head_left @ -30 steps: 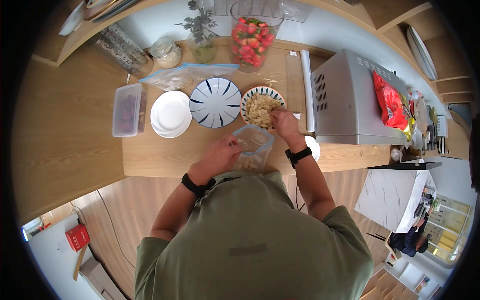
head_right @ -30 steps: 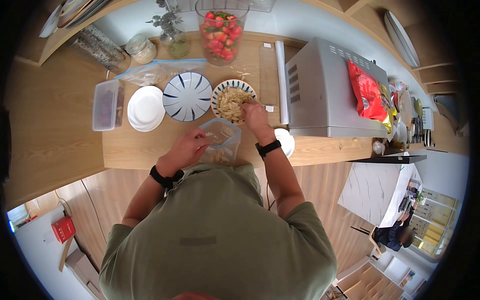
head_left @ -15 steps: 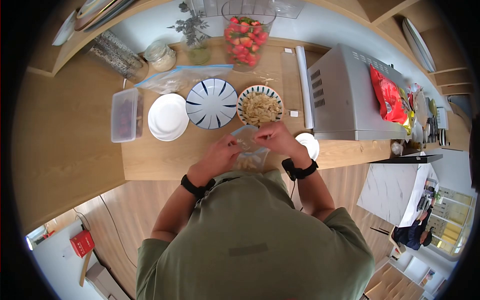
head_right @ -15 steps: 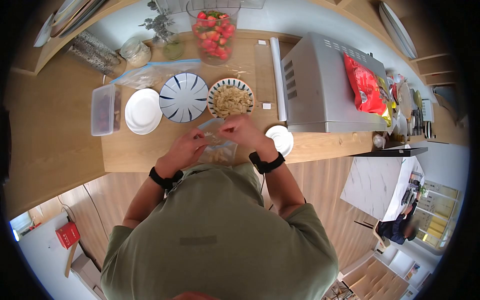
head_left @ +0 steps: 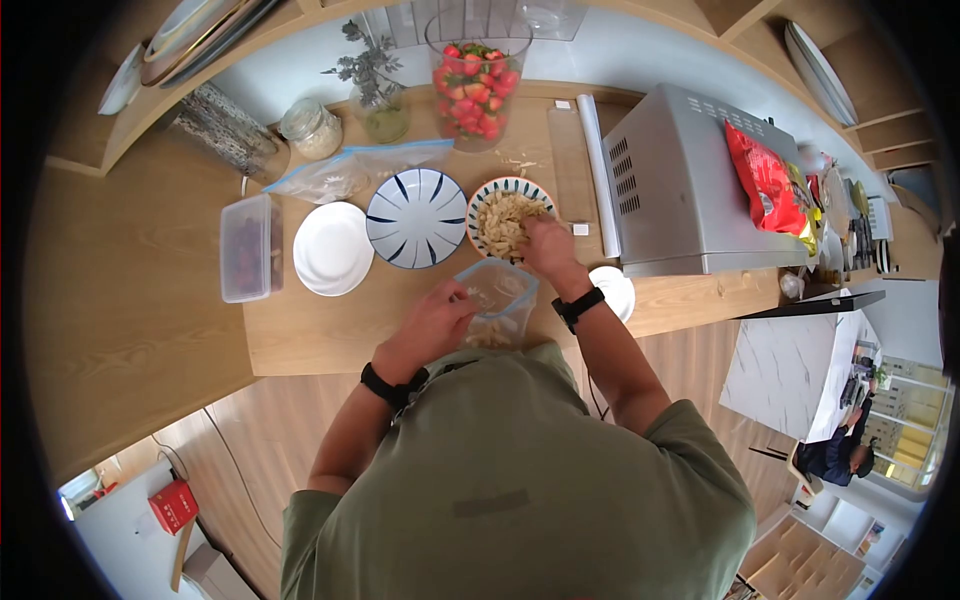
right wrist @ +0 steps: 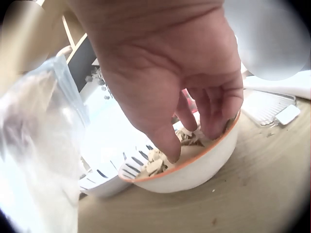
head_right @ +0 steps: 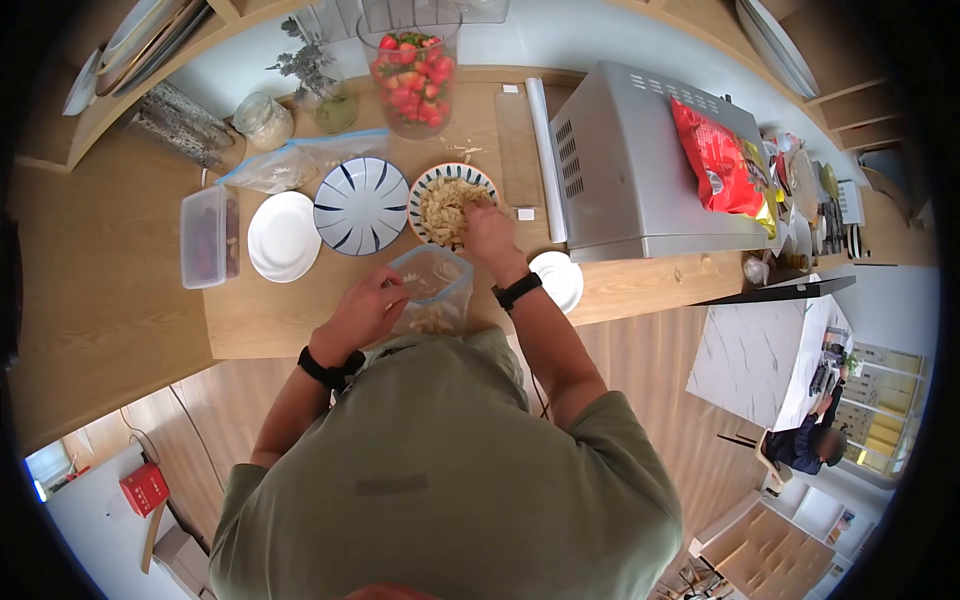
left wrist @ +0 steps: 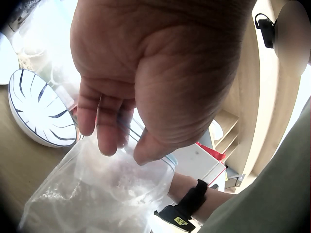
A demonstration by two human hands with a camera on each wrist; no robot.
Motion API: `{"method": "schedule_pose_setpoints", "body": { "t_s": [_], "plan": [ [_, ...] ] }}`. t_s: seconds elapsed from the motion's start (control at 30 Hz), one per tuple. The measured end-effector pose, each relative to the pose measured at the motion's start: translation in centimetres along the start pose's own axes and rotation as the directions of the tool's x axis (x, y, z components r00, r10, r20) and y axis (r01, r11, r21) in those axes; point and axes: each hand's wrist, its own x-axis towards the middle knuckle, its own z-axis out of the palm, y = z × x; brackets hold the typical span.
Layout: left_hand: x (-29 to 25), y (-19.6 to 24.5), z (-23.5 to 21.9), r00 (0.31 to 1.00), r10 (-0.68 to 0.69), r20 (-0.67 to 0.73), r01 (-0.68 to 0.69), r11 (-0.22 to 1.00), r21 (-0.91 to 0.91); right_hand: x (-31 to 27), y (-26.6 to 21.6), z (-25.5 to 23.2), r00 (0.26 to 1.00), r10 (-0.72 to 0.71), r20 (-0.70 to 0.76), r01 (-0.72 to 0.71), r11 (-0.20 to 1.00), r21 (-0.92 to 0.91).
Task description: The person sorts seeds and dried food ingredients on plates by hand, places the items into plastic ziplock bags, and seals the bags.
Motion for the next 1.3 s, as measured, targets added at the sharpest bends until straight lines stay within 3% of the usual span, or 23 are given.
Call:
{"method": "schedule_pose_setpoints", "body": {
  "t_s": [0.33,0.43,0.5,0.53,0.6,0.63,0.7,0.73,0.8,0.83,0.9,0.93,1.0,1.03,1.1,1.13,1.2,1.23,1.3],
  "plan": [
    [0.0,-0.1,-0.1,1.0,-0.012,0.004,0.012,1.0,-0.021,-0.1,2.1,1.1,0.981,-0.127,-0.143,0.152,0.972,0.179],
    [0.1,-0.2,0.0,1.0,-0.009,0.016,0.009,1.0,-0.006,-0.2,1.9,0.0,0.983,-0.097,-0.158,0.139,0.948,0.285],
    [0.2,-0.3,0.1,1.0,-0.002,0.018,0.002,1.0,-0.009,-0.4,1.7,-0.5,0.993,0.067,-0.1,-0.011,0.877,0.48],
    [0.2,-0.3,0.1,1.0,0.004,0.019,-0.004,1.0,-0.013,-0.4,2.1,-0.1,0.993,0.068,-0.101,-0.011,0.877,0.48],
    [0.2,-0.4,0.1,1.0,0.005,0.019,-0.005,1.0,-0.007,-0.3,2.6,0.9,0.973,0.189,-0.13,-0.047,0.719,0.693],
    [0.2,-0.4,0.1,1.0,0.006,0.019,-0.006,1.0,-0.002,-0.3,3.0,1.3,0.973,0.189,-0.129,-0.047,0.719,0.694],
    [0.2,-0.4,0.1,1.0,0.002,0.017,-0.002,1.0,0.002,-0.4,2.8,1.1,0.96,0.281,-0.004,-0.118,0.413,0.903],
    [0.2,-0.3,0.1,1.0,-0.003,0.014,0.002,1.0,0.005,-0.6,2.8,1.0,0.96,0.28,0.0,-0.12,0.412,0.903],
    [0.2,-0.3,0.1,1.0,-0.007,0.016,0.007,1.0,0.01,-1.2,1.7,-0.5,0.985,0.161,0.068,-0.111,0.274,0.955],
    [0.2,-0.3,0.1,1.0,-0.006,0.019,0.005,1.0,0.016,-1.6,1.0,-1.2,0.985,0.157,0.073,-0.114,0.273,0.955],
    [0.3,-0.2,-0.1,1.0,-0.009,0.022,0.009,1.0,0.016,-2.6,-0.6,-2.8,0.983,-0.08,0.165,-0.117,0.423,0.899],
    [0.5,-0.1,-0.1,1.0,-0.005,0.028,0.005,1.0,0.014,-2.9,-1.4,-3.7,0.983,-0.079,0.165,-0.117,0.422,0.899],
    [0.7,-0.2,0.2,1.0,0.004,0.014,-0.004,1.0,0.011,-3.4,-3.2,-5.4,0.902,-0.426,0.067,0.286,0.706,0.648],
    [0.7,-0.2,0.2,1.0,0.01,-0.002,-0.01,1.0,0.011,-3.7,-3.7,-5.6,0.903,-0.424,0.065,0.286,0.707,0.647],
    [0.6,-0.1,0.3,1.0,0.012,0.01,-0.012,1.0,0.022,-4.1,-4.5,-5.9,0.856,-0.454,0.249,0.382,0.878,0.287],
    [0.6,-0.1,0.2,1.0,0.011,0.021,-0.011,0.999,0.034,-4.0,-4.6,-6.0,0.857,-0.453,0.246,0.382,0.878,0.289],
    [0.4,0.0,0.2,1.0,0.011,0.019,-0.011,0.999,0.032,-3.6,-4.7,-6.1,0.862,-0.441,0.248,0.224,0.772,0.594],
    [0.4,0.0,0.2,1.0,0.011,0.013,-0.011,1.0,0.028,-3.2,-4.4,-5.9,0.863,-0.441,0.246,0.225,0.772,0.594],
    [0.4,-0.3,0.3,1.0,0.011,0.008,-0.011,1.0,0.017,-1.9,-3.1,-5.0,0.962,-0.273,0.016,0.207,0.764,0.611]
  ]
}}
